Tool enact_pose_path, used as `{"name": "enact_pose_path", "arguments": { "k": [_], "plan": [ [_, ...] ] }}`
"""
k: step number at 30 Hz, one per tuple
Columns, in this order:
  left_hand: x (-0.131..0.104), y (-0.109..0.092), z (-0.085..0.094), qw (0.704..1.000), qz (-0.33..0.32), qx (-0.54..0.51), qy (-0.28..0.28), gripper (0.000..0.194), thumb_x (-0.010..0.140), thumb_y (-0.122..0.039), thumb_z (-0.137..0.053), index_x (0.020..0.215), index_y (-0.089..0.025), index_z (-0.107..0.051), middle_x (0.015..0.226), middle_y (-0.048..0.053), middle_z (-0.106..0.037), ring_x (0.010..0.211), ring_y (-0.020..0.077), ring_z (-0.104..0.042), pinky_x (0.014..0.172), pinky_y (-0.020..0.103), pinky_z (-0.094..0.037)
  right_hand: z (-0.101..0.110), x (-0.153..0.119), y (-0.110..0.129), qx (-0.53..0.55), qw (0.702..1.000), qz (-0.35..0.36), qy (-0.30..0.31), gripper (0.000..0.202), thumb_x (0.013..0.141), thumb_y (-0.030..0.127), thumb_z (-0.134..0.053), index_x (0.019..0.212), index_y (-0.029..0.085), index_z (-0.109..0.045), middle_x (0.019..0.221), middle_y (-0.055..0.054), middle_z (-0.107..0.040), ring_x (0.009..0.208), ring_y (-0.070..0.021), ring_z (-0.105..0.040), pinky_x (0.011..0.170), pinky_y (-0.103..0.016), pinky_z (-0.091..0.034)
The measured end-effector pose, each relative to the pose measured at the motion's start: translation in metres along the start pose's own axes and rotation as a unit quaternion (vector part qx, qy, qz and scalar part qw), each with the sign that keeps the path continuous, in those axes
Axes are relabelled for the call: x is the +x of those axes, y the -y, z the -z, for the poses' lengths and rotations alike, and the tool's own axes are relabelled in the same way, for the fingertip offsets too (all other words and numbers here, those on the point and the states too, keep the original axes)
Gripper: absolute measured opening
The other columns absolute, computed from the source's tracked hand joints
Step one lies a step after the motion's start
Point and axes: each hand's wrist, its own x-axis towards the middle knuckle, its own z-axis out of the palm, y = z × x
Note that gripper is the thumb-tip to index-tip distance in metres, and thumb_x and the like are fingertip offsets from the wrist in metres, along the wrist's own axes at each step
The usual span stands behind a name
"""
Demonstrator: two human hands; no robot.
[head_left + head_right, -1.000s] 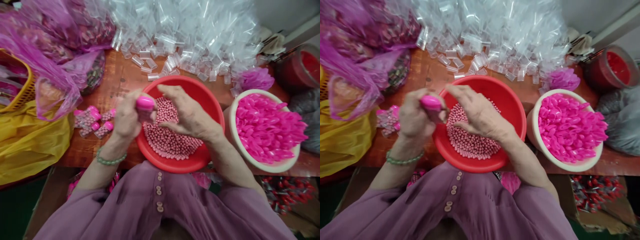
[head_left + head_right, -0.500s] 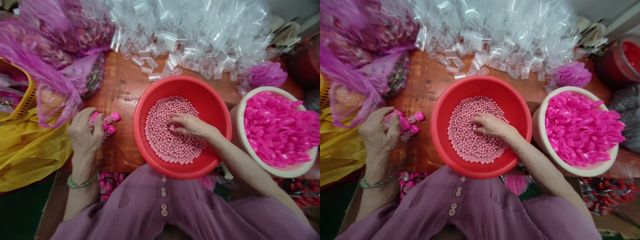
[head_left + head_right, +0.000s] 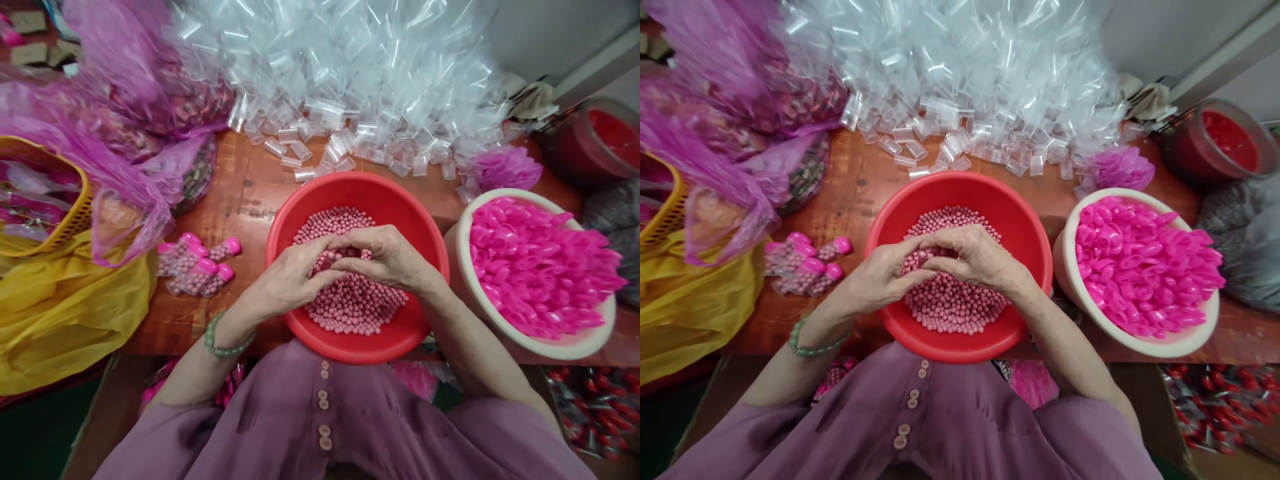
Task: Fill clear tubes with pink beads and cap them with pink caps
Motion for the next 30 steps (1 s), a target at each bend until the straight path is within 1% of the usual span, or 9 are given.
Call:
{"name": "enact_pose_path", "arguments": {
  "k": [3,8,12,14,18,22,25,28,30],
  "plan": [
    [0.008,0.001,-0.006,0.991,0.041,-0.120,0.047,0.030,0.093,-0.036,-0.057,0.112,-0.018,-0.070,0.097,0.005,-0.074,0.086,0.0178,-0.068,0.081,0.026,-0.051,-0.002,-0.002,0.002,0.003,0.999,-0.018,-0.051,0.024,0.088,0.040,-0.070,0.090,0.017,-0.073,0.073,-0.001,-0.073,0.062,-0.0111,-0.062,0.059,-0.022,-0.045],
    [0.014,0.003,-0.013,0.975,0.082,-0.202,-0.035,0.026,0.086,-0.031,-0.066,0.107,-0.016,-0.070,0.099,0.005,-0.073,0.093,0.0165,-0.066,0.086,0.026,-0.050,0.010,-0.012,-0.011,-0.015,0.990,-0.074,-0.120,0.038,0.084,0.052,-0.071,0.072,0.016,-0.067,0.060,0.002,-0.063,0.054,-0.0099,-0.052,0.053,-0.024,-0.039],
    [0.015,0.004,-0.012,0.941,0.138,-0.303,-0.059,0.033,0.077,-0.037,-0.077,0.101,-0.015,-0.068,0.094,0.005,-0.071,0.088,0.0160,-0.067,0.084,0.028,-0.054,0.030,-0.028,-0.031,-0.094,0.986,-0.139,0.004,0.030,0.088,0.044,-0.068,0.078,0.017,-0.068,0.062,0.002,-0.064,0.057,-0.0115,-0.055,0.058,-0.025,-0.040],
    [0.015,0.005,-0.011,0.923,0.153,-0.347,-0.060,0.036,0.074,-0.038,-0.080,0.099,-0.016,-0.067,0.094,0.004,-0.070,0.087,0.0155,-0.068,0.082,0.029,-0.056,0.033,-0.035,-0.040,-0.198,0.960,-0.184,0.079,0.018,0.088,0.034,-0.069,0.083,0.017,-0.069,0.071,-0.002,-0.069,0.064,-0.0144,-0.060,0.062,-0.026,-0.041],
    [0.017,0.008,-0.009,0.902,0.168,-0.394,-0.055,0.037,0.073,-0.038,-0.081,0.097,-0.016,-0.064,0.098,0.005,-0.072,0.084,0.0138,-0.070,0.077,0.026,-0.057,0.017,-0.041,-0.051,-0.331,0.895,-0.220,0.204,0.008,0.085,0.022,-0.068,0.092,0.017,-0.070,0.089,-0.010,-0.073,0.080,-0.0209,-0.067,0.067,-0.028,-0.043],
    [0.016,0.010,-0.008,0.886,0.179,-0.427,-0.036,0.036,0.073,-0.035,-0.082,0.096,-0.015,-0.063,0.097,0.007,-0.074,0.086,0.0147,-0.070,0.078,0.027,-0.056,0.000,-0.042,-0.053,-0.331,0.888,-0.218,0.233,0.012,0.091,0.019,-0.058,0.085,0.017,-0.068,0.089,-0.010,-0.072,0.077,-0.0188,-0.067,0.065,-0.027,-0.043],
    [0.015,0.011,-0.006,0.869,0.189,-0.457,-0.027,0.041,0.071,-0.032,-0.084,0.102,-0.015,-0.063,0.095,0.007,-0.074,0.085,0.0150,-0.071,0.078,0.027,-0.055,0.000,-0.043,-0.054,-0.266,0.927,-0.205,0.169,0.016,0.093,0.024,-0.056,0.080,0.017,-0.063,0.079,-0.007,-0.069,0.070,-0.0175,-0.064,0.064,-0.027,-0.044],
    [0.015,0.009,-0.005,0.860,0.196,-0.471,-0.026,0.046,0.069,-0.031,-0.085,0.106,-0.016,-0.062,0.091,0.006,-0.073,0.079,0.0143,-0.071,0.071,0.025,-0.054,0.003,-0.042,-0.051,-0.084,0.979,-0.188,-0.007,0.018,0.092,0.037,-0.059,0.094,0.019,-0.061,0.075,-0.003,-0.067,0.065,-0.0167,-0.062,0.061,-0.028,-0.048],
    [0.015,0.006,-0.006,0.858,0.196,-0.474,-0.036,0.045,0.067,-0.031,-0.086,0.103,-0.015,-0.063,0.085,0.003,-0.071,0.072,0.0118,-0.068,0.067,0.023,-0.052,0.004,-0.038,-0.045,0.066,0.975,-0.171,-0.123,0.025,0.091,0.042,-0.061,0.105,0.021,-0.058,0.076,0.000,-0.066,0.064,-0.0160,-0.064,0.059,-0.028,-0.051]
  ]
}}
